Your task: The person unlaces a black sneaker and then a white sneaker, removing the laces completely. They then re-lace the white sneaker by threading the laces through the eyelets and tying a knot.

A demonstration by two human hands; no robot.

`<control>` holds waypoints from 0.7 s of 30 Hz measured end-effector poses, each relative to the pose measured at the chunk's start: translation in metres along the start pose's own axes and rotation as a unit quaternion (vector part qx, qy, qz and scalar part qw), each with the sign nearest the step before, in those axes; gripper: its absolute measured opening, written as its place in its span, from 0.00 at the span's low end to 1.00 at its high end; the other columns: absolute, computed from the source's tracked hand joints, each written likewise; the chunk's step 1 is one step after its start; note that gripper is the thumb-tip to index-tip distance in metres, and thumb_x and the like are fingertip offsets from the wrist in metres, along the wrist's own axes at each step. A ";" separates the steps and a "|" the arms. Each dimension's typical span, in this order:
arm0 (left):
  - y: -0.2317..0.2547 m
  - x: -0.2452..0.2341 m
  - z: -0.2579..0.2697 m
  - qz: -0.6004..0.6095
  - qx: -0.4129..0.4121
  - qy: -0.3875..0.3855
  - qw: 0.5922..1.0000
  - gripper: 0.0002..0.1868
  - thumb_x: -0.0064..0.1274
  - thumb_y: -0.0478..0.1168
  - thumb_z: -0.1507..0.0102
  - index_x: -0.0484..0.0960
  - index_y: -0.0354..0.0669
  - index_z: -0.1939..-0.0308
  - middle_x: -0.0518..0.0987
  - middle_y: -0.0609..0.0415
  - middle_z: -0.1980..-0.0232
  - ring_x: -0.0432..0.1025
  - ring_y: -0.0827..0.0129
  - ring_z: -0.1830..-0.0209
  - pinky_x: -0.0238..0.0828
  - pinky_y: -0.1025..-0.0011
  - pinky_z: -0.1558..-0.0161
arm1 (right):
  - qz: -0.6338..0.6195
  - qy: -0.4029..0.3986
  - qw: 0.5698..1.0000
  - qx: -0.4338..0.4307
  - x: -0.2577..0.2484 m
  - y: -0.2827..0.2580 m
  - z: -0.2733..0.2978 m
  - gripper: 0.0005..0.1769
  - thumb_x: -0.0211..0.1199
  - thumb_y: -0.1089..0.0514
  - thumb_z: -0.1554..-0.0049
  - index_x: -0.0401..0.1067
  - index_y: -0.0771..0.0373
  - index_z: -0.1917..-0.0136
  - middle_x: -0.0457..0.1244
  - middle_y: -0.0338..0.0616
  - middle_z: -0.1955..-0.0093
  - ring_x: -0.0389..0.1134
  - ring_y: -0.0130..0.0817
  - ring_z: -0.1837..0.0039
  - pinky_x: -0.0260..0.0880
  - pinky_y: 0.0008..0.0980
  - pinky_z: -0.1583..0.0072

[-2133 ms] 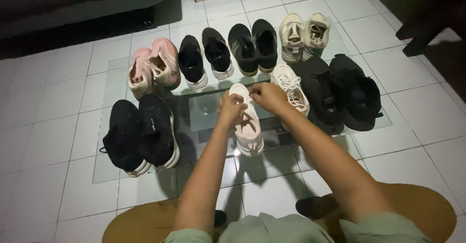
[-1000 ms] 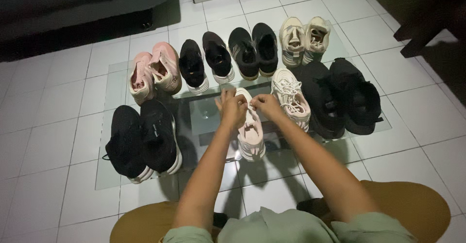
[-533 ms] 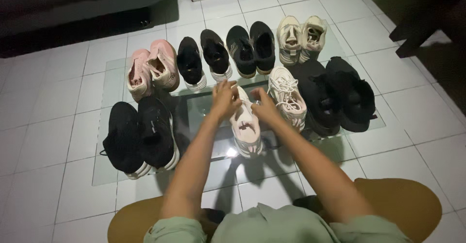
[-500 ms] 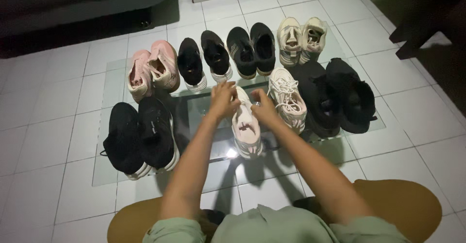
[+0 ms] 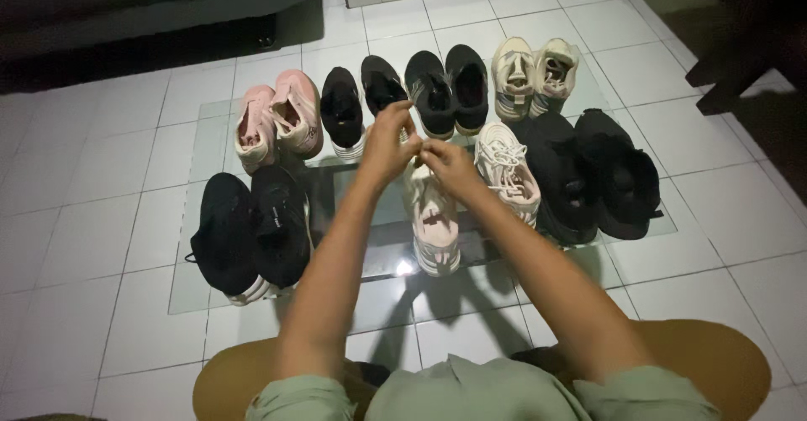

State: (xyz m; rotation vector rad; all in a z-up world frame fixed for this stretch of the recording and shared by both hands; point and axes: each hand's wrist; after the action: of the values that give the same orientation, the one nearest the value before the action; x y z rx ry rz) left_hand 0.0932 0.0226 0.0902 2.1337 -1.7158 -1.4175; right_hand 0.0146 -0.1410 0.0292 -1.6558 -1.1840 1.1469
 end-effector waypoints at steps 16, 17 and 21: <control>-0.079 0.112 0.083 0.007 -0.238 -0.095 0.967 0.12 0.57 0.31 0.49 0.85 0.31 0.62 0.82 0.35 0.64 0.80 0.46 0.61 0.76 0.56 0.57 | 0.207 0.048 0.975 0.069 -0.011 0.004 0.009 0.11 0.62 0.52 0.41 0.77 0.59 0.48 0.70 0.44 0.64 0.72 0.35 0.62 0.70 0.37 0.57; -0.085 0.112 0.085 0.052 -0.243 -0.088 0.965 0.12 0.54 0.29 0.49 0.88 0.32 0.64 0.83 0.37 0.67 0.81 0.50 0.64 0.77 0.58 0.59 | 0.232 0.045 0.969 0.076 -0.010 0.005 0.011 0.12 0.62 0.51 0.43 0.76 0.58 0.48 0.71 0.44 0.63 0.73 0.38 0.61 0.71 0.40 0.56; -0.093 0.109 0.086 0.174 -0.308 -0.100 0.930 0.15 0.47 0.25 0.50 0.88 0.32 0.66 0.82 0.45 0.74 0.78 0.60 0.76 0.74 0.64 0.72 | 0.371 -0.014 0.924 0.084 -0.008 0.004 0.012 0.11 0.64 0.49 0.45 0.78 0.56 0.53 0.71 0.48 0.59 0.72 0.49 0.54 0.70 0.47 0.52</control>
State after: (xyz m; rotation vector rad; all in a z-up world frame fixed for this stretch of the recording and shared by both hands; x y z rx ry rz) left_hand 0.1007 0.0117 -0.0766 1.3268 -1.3489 -1.7918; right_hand 0.0027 -0.1485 0.0238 -2.0132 -0.4262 1.6702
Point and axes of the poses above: each hand's wrist, its own z-axis away from the middle knuckle, its own x-axis out of the palm, y = z × x
